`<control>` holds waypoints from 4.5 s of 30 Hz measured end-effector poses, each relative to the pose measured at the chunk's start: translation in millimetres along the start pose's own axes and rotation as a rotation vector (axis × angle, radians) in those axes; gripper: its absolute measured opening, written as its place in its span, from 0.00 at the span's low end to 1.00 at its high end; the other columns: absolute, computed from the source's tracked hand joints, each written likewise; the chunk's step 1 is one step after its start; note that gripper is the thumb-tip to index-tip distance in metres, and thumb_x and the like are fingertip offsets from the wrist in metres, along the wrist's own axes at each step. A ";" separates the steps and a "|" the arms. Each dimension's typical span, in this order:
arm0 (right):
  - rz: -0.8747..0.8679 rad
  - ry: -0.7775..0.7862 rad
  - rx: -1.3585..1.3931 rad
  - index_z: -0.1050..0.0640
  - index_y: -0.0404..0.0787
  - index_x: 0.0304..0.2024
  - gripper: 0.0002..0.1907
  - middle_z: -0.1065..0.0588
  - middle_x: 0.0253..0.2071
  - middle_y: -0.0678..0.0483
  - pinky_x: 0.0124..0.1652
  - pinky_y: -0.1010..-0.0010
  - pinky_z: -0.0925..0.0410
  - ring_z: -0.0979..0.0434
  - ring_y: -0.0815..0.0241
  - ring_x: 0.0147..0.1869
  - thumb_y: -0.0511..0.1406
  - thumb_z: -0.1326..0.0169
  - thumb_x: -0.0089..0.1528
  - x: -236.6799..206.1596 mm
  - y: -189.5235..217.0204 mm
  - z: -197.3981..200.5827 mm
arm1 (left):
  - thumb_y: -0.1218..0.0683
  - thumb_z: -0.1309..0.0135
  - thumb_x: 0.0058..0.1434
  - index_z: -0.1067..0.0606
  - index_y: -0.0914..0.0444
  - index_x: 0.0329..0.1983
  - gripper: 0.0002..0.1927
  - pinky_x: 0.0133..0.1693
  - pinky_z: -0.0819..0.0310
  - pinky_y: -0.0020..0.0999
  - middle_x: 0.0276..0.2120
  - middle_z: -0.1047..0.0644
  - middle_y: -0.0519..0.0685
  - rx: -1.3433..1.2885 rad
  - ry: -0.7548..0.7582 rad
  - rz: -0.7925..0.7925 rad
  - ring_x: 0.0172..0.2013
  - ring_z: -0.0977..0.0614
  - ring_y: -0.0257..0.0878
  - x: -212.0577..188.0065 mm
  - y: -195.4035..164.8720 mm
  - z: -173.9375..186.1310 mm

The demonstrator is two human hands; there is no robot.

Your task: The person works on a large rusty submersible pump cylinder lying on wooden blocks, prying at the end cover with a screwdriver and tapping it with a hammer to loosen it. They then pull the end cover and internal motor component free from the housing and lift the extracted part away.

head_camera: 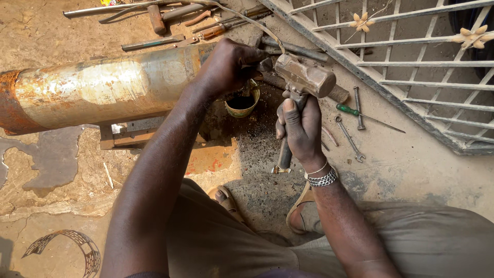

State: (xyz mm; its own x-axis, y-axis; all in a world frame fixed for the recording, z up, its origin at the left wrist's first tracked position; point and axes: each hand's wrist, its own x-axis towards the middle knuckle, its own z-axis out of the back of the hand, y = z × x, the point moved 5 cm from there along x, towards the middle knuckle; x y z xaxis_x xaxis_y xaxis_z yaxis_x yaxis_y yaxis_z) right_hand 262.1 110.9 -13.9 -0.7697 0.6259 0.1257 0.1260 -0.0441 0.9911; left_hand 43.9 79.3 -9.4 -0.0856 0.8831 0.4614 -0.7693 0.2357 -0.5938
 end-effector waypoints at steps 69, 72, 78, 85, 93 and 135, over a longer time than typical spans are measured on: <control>-0.230 -0.052 -0.082 0.34 0.44 0.50 0.15 0.35 0.25 0.60 0.17 0.79 0.39 0.39 0.73 0.19 0.47 0.55 0.72 5.5 -25.8 23.7 | 0.64 0.34 0.57 0.16 0.58 0.50 0.17 0.43 0.16 0.37 0.42 0.15 0.49 -0.076 0.033 0.122 0.38 0.13 0.39 3.0 2.3 -4.2; -0.199 -0.105 0.013 0.33 0.42 0.49 0.16 0.36 0.26 0.59 0.18 0.80 0.39 0.39 0.73 0.19 0.47 0.55 0.73 -5.6 -18.1 38.7 | 0.64 0.31 0.56 0.18 0.63 0.50 0.17 0.45 0.18 0.35 0.43 0.15 0.49 -0.241 -0.155 0.228 0.41 0.12 0.36 2.2 11.5 22.0; -0.141 -0.087 0.090 0.33 0.40 0.47 0.17 0.36 0.26 0.59 0.19 0.81 0.39 0.38 0.73 0.19 0.47 0.57 0.74 -1.7 20.8 14.2 | 0.62 0.30 0.57 0.19 0.65 0.45 0.14 0.43 0.15 0.31 0.38 0.16 0.47 -0.363 -0.153 0.196 0.40 0.14 0.32 -0.8 22.8 26.9; -0.110 -0.017 0.100 0.33 0.38 0.51 0.17 0.38 0.29 0.59 0.23 0.82 0.38 0.40 0.74 0.24 0.46 0.58 0.75 -7.9 5.8 12.8 | 0.62 0.28 0.55 0.18 0.63 0.39 0.12 0.34 0.20 0.34 0.31 0.17 0.50 -0.114 -0.070 0.179 0.33 0.15 0.35 1.5 17.8 14.6; -0.049 0.041 0.036 0.33 0.37 0.54 0.18 0.34 0.30 0.59 0.24 0.81 0.36 0.36 0.73 0.24 0.45 0.57 0.75 -2.7 12.7 -4.4 | 0.63 0.32 0.57 0.17 0.61 0.45 0.13 0.39 0.17 0.34 0.35 0.15 0.49 -0.145 0.010 0.128 0.36 0.12 0.38 -0.7 6.4 12.0; -0.130 -0.015 0.147 0.32 0.40 0.49 0.17 0.38 0.27 0.60 0.21 0.81 0.39 0.39 0.74 0.23 0.47 0.56 0.75 -3.1 8.7 15.5 | 0.60 0.27 0.55 0.19 0.63 0.38 0.12 0.36 0.17 0.32 0.31 0.17 0.47 -0.126 -0.097 0.151 0.35 0.15 0.34 0.1 18.8 17.2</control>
State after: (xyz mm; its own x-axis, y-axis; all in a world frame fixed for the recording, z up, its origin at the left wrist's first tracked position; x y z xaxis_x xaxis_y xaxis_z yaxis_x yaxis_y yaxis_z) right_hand 275.3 120.7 -6.4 -0.7764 0.6302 -0.0048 0.1170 0.1515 0.9815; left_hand 18.6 76.8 -9.2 -0.2590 0.8705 0.4185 -0.6582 0.1581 -0.7361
